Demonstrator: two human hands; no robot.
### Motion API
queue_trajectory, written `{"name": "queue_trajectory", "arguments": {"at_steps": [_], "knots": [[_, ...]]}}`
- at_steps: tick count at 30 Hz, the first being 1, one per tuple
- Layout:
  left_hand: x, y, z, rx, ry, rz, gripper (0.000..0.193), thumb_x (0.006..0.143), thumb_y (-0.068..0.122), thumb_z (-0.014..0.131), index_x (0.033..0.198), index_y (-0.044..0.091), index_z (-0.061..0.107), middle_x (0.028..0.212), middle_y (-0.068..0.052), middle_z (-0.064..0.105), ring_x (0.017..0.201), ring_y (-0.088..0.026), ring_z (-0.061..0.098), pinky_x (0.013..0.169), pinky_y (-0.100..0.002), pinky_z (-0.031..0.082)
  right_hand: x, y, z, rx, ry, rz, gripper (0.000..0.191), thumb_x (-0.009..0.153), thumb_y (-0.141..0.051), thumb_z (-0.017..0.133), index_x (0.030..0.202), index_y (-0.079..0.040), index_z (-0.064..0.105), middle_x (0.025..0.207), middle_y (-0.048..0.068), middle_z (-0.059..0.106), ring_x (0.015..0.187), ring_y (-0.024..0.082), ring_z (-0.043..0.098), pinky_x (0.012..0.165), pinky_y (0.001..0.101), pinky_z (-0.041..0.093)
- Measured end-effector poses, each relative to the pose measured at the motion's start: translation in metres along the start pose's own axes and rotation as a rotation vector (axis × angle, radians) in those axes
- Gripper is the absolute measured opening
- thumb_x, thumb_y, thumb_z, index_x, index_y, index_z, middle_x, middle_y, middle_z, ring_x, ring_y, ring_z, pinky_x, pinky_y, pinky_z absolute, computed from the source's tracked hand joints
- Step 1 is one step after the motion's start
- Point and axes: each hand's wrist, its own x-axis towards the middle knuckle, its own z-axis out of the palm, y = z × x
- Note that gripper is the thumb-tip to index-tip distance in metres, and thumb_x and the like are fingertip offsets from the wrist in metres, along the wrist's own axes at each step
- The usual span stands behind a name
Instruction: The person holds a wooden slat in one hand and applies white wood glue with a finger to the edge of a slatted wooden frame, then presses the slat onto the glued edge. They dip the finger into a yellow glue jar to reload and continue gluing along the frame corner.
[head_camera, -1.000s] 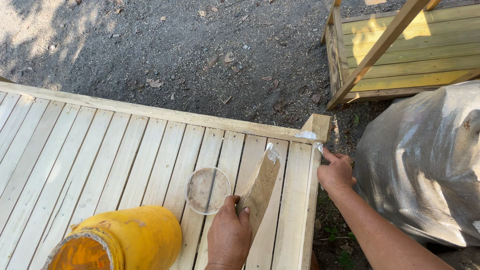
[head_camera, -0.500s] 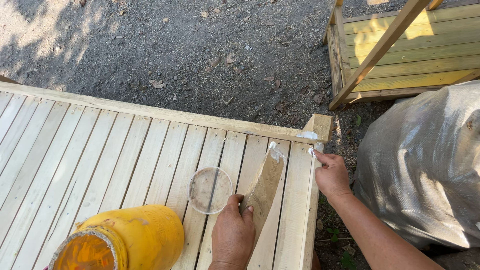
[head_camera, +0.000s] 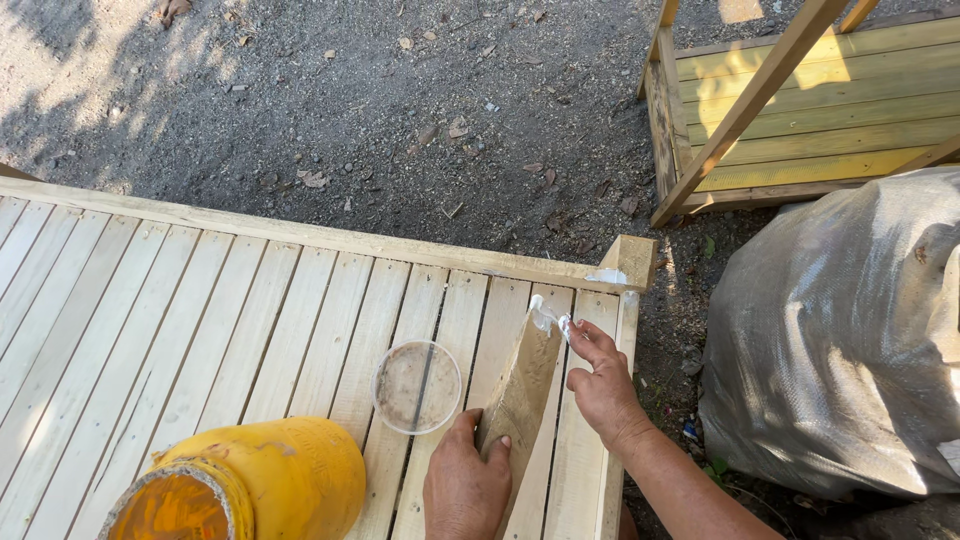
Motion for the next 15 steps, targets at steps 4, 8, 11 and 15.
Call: {"name": "queue_trajectory", "arguments": {"at_steps": [4, 8, 11, 15], "knots": [[0.001, -0.009, 0.014, -0.027, 0.008, 0.023, 0.052, 0.092, 0.032, 0.065, 0.141, 0.019, 0.054, 0.13, -0.005, 0.064, 0.125, -0.023, 0.061, 0.108, -0.041, 0.048, -0.006, -0.002, 0.009, -0.068, -0.02, 0.046, 0.079, 0.082, 0.004, 0.053, 0.154, -0.028, 0.044, 0.166, -0.006, 0.027, 0.151, 0.02, 0.024, 0.121, 0.0323, 0.034], [0.001, -0.014, 0.033, 0.063, 0.026, 0.056, 0.059, 0.093, 0.035, 0.064, 0.148, 0.021, 0.048, 0.126, -0.003, 0.063, 0.12, -0.022, 0.063, 0.101, -0.041, 0.053, -0.011, -0.01, 0.013, -0.005, 0.014, 0.093, 0.08, 0.084, 0.005, 0.051, 0.156, -0.029, 0.043, 0.169, -0.009, 0.023, 0.155, 0.019, 0.019, 0.127, 0.0366, 0.024], [0.003, -0.018, 0.043, 0.093, 0.049, 0.054, 0.063, 0.092, 0.036, 0.066, 0.151, 0.024, 0.048, 0.122, -0.002, 0.063, 0.115, -0.021, 0.066, 0.098, -0.039, 0.055, -0.016, -0.016, 0.014, 0.053, 0.016, 0.105, 0.082, 0.082, 0.006, 0.05, 0.155, -0.029, 0.041, 0.169, -0.009, 0.02, 0.155, 0.019, 0.017, 0.127, 0.0374, 0.024], [0.006, -0.022, 0.046, 0.165, 0.007, 0.04, 0.062, 0.094, 0.035, 0.065, 0.151, 0.022, 0.045, 0.116, -0.004, 0.062, 0.111, -0.019, 0.068, 0.095, -0.038, 0.057, -0.017, -0.026, 0.012, 0.053, -0.017, 0.129, 0.082, 0.082, 0.008, 0.046, 0.154, -0.031, 0.04, 0.171, -0.011, 0.015, 0.156, 0.016, 0.013, 0.126, 0.0369, 0.026]]}}
